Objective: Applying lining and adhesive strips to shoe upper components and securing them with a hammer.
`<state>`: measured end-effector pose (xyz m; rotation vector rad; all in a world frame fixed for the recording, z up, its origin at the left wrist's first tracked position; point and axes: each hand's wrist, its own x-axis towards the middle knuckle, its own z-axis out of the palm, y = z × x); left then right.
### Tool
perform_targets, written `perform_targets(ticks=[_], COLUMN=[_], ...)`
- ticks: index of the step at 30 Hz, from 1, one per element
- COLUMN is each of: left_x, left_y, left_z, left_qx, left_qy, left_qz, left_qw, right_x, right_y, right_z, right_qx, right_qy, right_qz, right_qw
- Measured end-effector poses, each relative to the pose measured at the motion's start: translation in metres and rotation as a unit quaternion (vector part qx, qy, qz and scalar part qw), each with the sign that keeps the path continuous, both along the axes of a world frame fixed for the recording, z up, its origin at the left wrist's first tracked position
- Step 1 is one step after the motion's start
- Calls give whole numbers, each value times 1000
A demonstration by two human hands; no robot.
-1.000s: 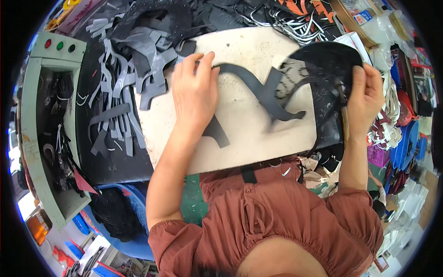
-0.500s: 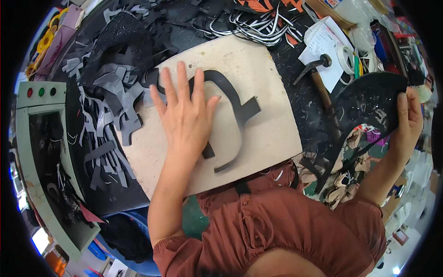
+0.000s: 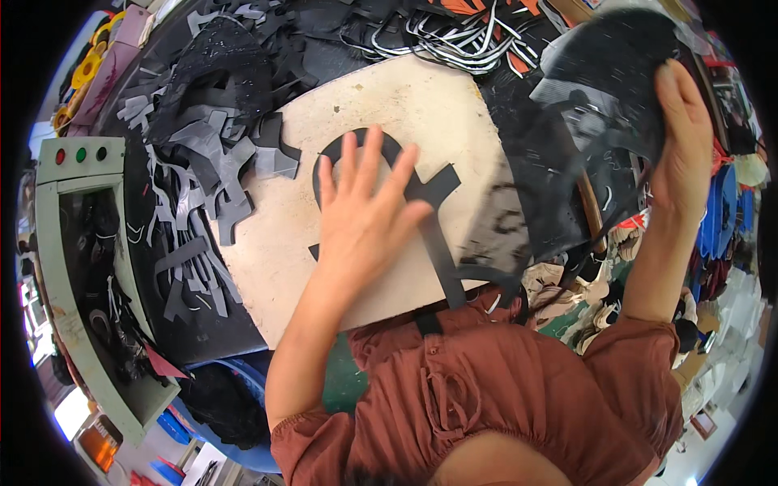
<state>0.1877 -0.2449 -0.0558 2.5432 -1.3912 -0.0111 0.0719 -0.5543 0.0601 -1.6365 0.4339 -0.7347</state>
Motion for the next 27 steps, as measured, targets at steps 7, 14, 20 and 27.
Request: perform_targets(ticks=[7,14,20,27], left_x=[22,34,42,49], left_y=[22,63,61,57], left_z=[90,71,41,9], left_qx=[-396,-400,-417,-344], left_qy=[468,513,515,428], left_qz=[116,249,294,311], left_qw=[781,718,689,776], right_x=[101,103,106,116], right_y=[101,105,114,115], right_z=[10,-41,-75,-104], right_qx=[96,85,164,1], right_qy=[216,239,242,299], right_qz=[250,368,304,254], right_qw=[939,895,907,920])
